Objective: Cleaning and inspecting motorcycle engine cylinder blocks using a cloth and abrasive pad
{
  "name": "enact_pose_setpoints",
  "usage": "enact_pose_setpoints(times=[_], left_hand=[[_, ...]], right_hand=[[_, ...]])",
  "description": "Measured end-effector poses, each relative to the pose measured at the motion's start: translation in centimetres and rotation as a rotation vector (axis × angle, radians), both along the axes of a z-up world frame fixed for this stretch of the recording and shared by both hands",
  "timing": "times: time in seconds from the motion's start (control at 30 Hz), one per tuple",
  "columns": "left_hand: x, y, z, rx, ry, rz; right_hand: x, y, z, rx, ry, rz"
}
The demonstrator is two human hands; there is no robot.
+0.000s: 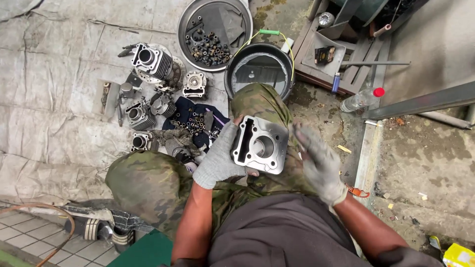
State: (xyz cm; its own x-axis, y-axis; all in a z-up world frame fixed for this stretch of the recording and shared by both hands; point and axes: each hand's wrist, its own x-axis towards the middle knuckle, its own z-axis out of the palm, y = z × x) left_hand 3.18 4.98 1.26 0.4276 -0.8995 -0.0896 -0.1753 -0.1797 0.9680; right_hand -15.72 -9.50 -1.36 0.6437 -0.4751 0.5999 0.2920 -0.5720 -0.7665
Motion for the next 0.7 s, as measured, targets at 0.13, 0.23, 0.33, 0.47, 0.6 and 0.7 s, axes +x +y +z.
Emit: enact_pose_setpoints(times=[0.13, 0.23, 0.33, 0.47, 0.6, 0.7], left_hand=[[0.1, -0.6, -0.9, -0.094, 0.088, 0.039], [0.0, -0.4, -1.6, -0.12, 0.158, 0.095], [-0.9, -0.5, -0.9, -0.083, 0.095, 0.11], [-1.2, -1.0, -0.7, -0.1, 0.249, 0.202], [-0.8, -0.7, -0.1, -0.148, -0.185, 0.034], [-1.8, -1.1, 0.6, -0.049, 0.125, 0.171]], right_hand=[[-2.2, 0.3, -0.8, -0.251, 0.301, -0.073], [-3.3, 1.5, -0.8, -0.33, 0.466, -0.051], [-2.1, -0.3, -0.9, -0.368, 0.671, -0.081], [-1.7, -0.5, 1.1, -0.354, 0.683, -0.105], [-4.7, 1.9, 1.4, -0.335, 0.711, 0.026], [-3.4, 0.0, -0.9, -0.489, 0.772, -0.106]])
